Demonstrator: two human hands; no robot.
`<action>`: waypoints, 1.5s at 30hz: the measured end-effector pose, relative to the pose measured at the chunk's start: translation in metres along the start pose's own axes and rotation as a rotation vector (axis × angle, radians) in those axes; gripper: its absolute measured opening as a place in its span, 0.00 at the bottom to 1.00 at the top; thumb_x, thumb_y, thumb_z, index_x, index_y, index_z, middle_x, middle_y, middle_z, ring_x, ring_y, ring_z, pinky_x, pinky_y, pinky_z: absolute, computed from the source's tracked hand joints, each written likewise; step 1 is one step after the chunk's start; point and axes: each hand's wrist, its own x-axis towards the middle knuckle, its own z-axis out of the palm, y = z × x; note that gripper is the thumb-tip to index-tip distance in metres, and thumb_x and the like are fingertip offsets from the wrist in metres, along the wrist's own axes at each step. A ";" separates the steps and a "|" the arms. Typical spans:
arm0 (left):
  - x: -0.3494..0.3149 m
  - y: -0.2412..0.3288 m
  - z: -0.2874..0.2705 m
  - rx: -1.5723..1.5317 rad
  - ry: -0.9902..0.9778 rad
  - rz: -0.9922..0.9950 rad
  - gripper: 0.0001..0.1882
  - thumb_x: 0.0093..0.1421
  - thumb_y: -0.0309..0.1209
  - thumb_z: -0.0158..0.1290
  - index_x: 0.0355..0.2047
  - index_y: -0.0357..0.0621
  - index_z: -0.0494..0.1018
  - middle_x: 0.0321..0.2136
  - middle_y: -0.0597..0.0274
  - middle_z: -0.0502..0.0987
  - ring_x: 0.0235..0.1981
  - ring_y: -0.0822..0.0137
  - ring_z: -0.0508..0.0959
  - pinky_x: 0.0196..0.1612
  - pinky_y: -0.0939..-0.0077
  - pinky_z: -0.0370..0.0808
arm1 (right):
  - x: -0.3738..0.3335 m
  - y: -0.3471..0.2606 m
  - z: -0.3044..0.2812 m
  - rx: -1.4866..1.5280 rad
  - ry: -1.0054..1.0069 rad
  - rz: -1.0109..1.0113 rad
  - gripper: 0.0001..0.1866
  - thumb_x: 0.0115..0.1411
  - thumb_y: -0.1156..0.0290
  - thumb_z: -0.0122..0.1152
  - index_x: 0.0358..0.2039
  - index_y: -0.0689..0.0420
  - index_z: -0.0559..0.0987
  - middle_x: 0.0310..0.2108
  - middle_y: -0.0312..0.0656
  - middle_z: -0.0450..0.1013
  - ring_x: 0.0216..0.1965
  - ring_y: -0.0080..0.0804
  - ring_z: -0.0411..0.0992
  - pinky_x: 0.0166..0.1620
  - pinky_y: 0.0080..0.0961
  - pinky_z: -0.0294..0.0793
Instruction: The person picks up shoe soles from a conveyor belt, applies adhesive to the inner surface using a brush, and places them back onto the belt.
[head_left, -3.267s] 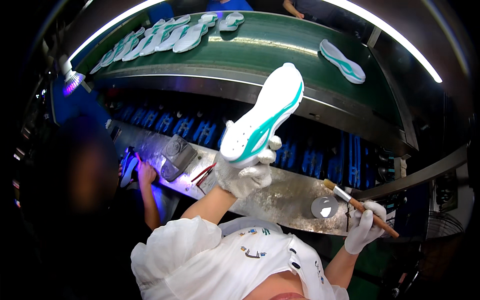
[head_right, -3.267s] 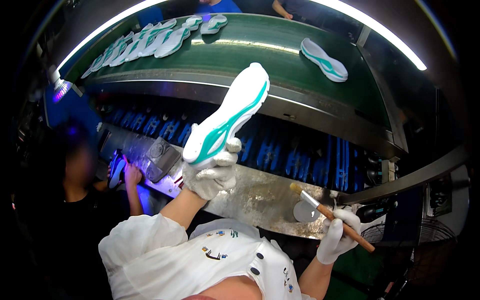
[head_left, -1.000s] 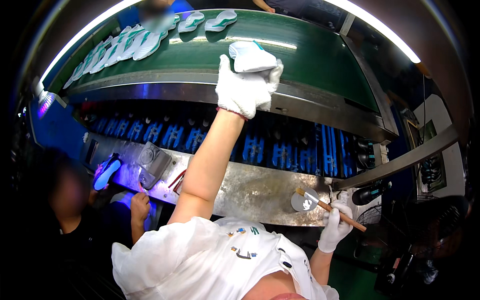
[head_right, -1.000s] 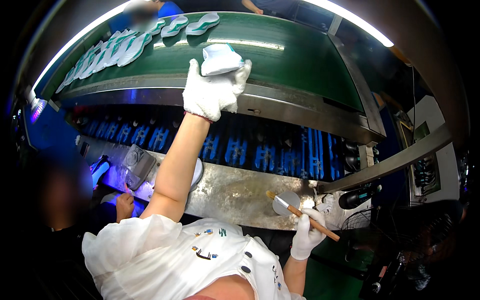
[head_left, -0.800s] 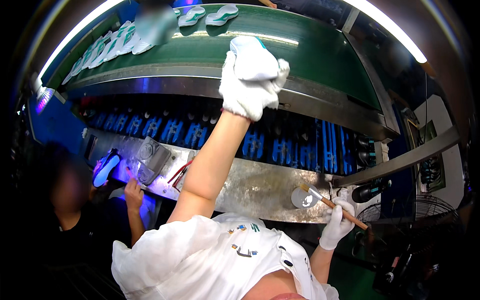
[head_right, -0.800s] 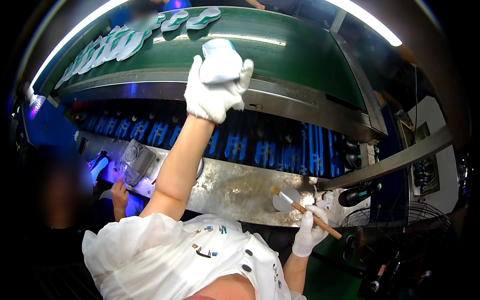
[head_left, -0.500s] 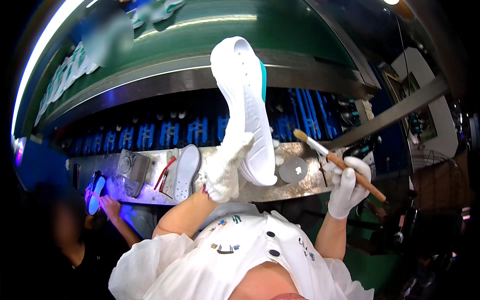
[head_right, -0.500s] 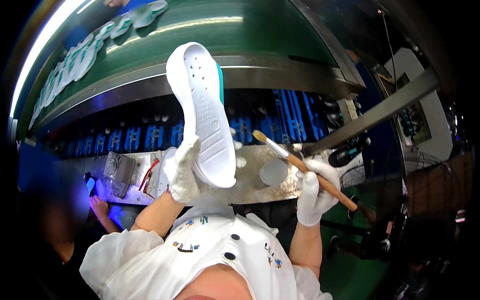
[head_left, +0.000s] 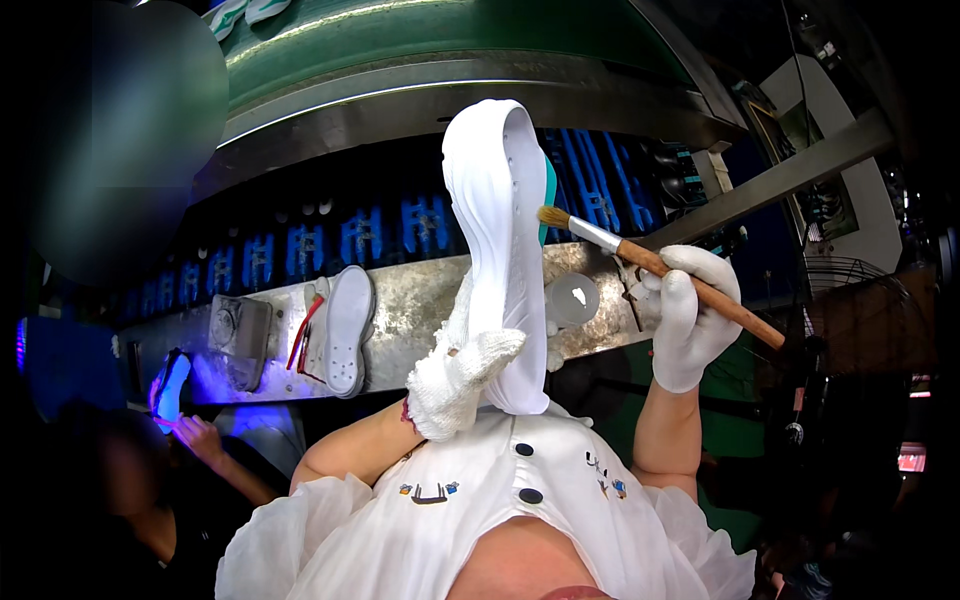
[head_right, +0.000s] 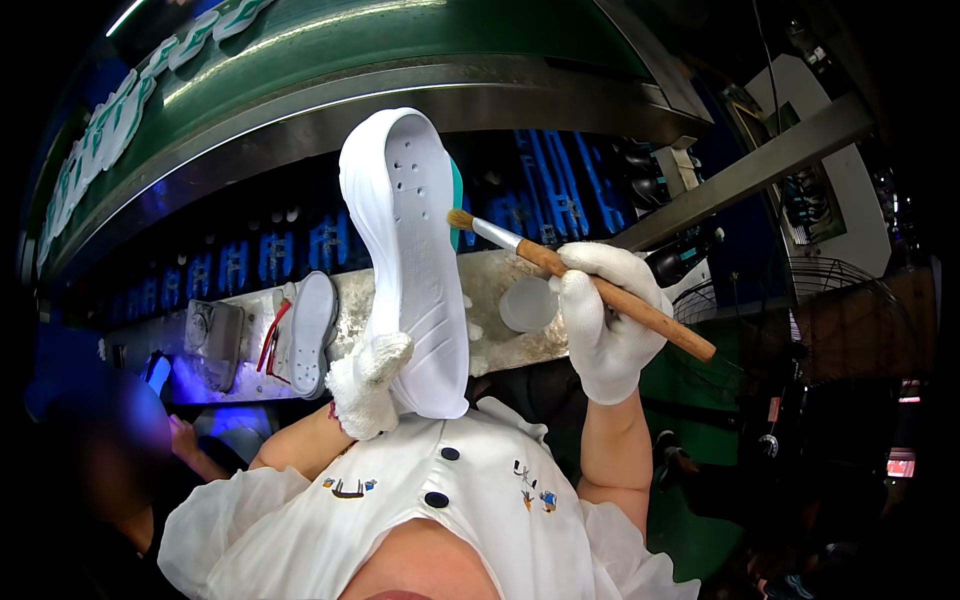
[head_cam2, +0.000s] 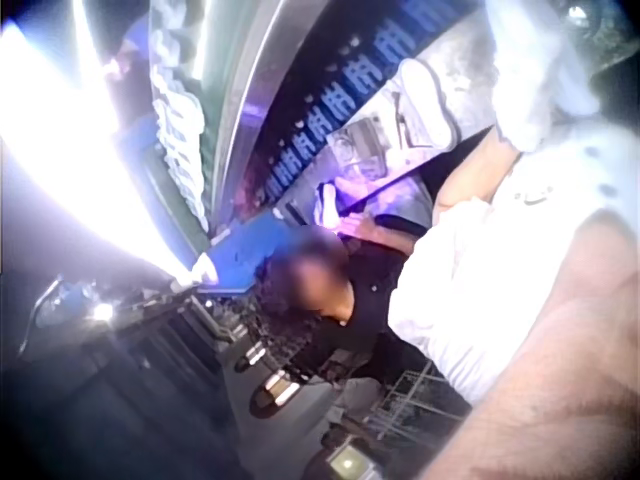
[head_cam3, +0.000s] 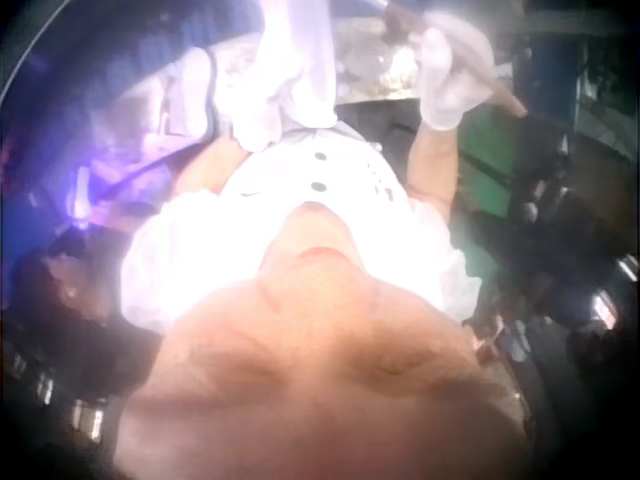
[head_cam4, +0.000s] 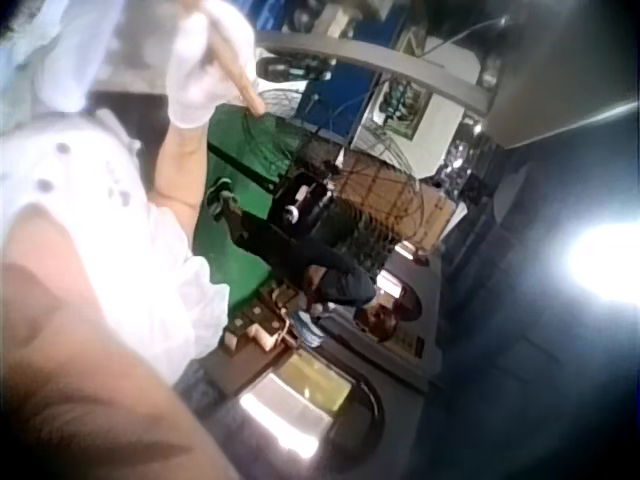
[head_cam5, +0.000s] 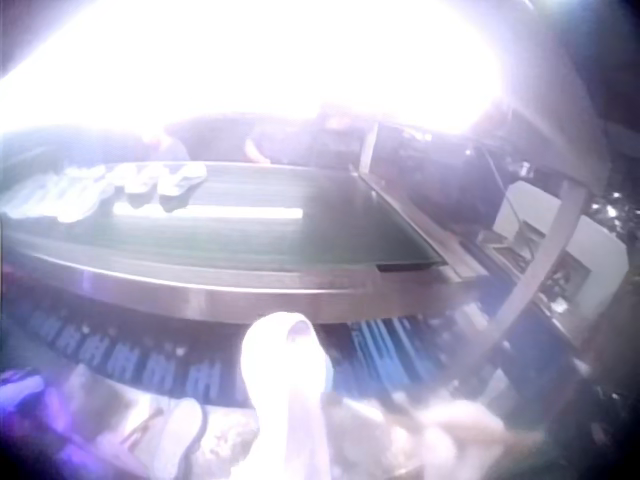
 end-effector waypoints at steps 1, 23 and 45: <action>-0.003 0.005 0.002 -0.079 -0.058 -0.030 0.42 0.51 0.37 0.56 0.63 0.46 0.46 0.53 0.55 0.63 0.52 0.63 0.67 0.53 0.68 0.66 | 0.002 0.000 0.000 -0.003 0.000 -0.028 0.07 0.55 0.78 0.55 0.35 0.65 0.74 0.25 0.43 0.74 0.26 0.22 0.74 0.29 0.14 0.72; -0.008 0.002 0.001 -0.245 -0.104 -0.144 0.34 0.60 0.36 0.48 0.63 0.48 0.46 0.48 0.56 0.67 0.44 0.63 0.74 0.45 0.67 0.73 | 0.034 0.004 0.007 -0.042 -0.047 -0.203 0.07 0.55 0.78 0.58 0.34 0.65 0.75 0.26 0.43 0.74 0.25 0.21 0.73 0.28 0.14 0.72; 0.003 0.019 -0.015 -0.472 -0.343 0.110 0.45 0.55 0.66 0.36 0.57 0.36 0.57 0.46 0.37 0.68 0.42 0.47 0.76 0.41 0.51 0.77 | -0.007 0.016 -0.017 0.075 0.061 -0.249 0.10 0.54 0.73 0.52 0.33 0.68 0.72 0.21 0.42 0.66 0.18 0.21 0.60 0.21 0.14 0.59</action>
